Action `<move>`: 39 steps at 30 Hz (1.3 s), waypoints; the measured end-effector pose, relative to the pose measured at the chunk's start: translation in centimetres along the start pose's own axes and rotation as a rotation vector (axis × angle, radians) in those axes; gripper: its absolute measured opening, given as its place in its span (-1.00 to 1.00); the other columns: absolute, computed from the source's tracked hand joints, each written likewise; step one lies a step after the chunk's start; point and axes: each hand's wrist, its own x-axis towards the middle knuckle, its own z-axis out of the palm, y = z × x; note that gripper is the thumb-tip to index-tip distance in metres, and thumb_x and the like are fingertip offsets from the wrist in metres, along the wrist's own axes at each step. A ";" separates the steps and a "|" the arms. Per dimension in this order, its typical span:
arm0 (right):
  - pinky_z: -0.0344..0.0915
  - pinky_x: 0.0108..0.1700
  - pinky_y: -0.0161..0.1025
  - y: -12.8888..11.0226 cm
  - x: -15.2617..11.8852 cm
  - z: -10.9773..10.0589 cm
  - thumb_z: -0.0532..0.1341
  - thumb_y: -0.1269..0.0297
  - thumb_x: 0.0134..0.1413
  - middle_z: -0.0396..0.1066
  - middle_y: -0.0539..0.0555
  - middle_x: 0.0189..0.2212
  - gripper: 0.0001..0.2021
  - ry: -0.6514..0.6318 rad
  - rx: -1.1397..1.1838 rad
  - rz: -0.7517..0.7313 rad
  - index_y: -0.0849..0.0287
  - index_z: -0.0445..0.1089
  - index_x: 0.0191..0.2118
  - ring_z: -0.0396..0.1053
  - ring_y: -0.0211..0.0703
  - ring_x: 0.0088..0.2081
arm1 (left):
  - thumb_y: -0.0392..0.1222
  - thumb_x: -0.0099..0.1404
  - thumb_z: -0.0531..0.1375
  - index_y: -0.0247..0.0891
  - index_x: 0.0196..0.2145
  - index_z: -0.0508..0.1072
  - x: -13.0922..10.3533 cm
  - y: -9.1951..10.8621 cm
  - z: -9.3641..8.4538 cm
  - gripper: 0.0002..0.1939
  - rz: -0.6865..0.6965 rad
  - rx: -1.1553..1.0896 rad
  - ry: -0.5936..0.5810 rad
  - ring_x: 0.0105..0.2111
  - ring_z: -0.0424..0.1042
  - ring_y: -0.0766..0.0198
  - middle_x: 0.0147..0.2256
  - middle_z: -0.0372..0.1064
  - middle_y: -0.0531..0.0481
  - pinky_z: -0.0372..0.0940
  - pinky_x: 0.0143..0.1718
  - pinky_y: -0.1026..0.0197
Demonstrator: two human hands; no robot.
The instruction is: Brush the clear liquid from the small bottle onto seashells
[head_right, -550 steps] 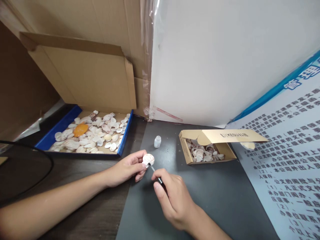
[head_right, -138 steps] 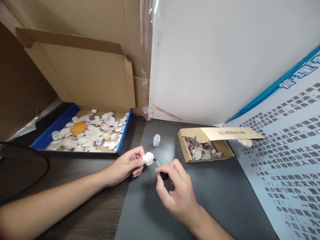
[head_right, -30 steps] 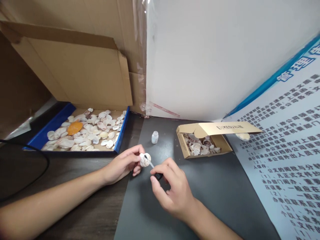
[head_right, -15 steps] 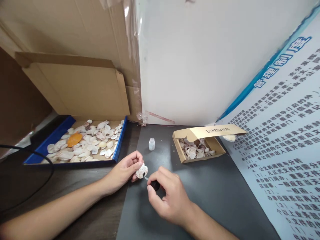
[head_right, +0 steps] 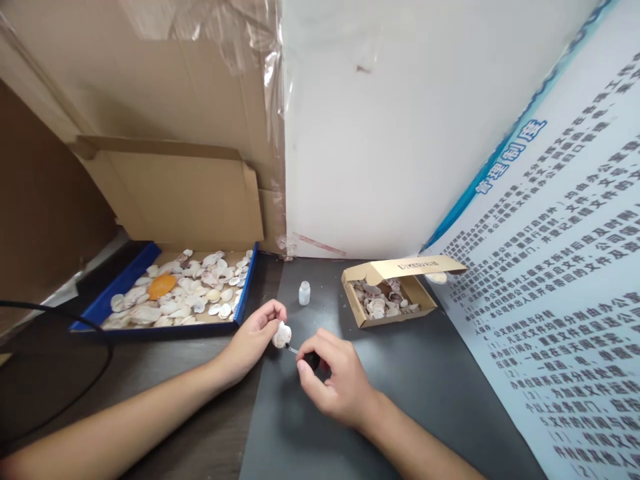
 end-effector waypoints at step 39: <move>0.21 -0.34 -0.19 -0.2 11.8 -6.8 0.09 0.17 0.35 0.55 0.05 -0.36 -0.75 -0.301 -0.685 0.176 0.12 0.48 -0.21 0.44 -0.08 -0.35 | -0.11 0.36 0.09 -0.18 -0.24 0.28 5.6 -0.6 1.6 -0.89 0.288 0.896 0.009 -0.35 0.40 0.07 -0.40 0.37 -0.05 0.17 -0.34 0.17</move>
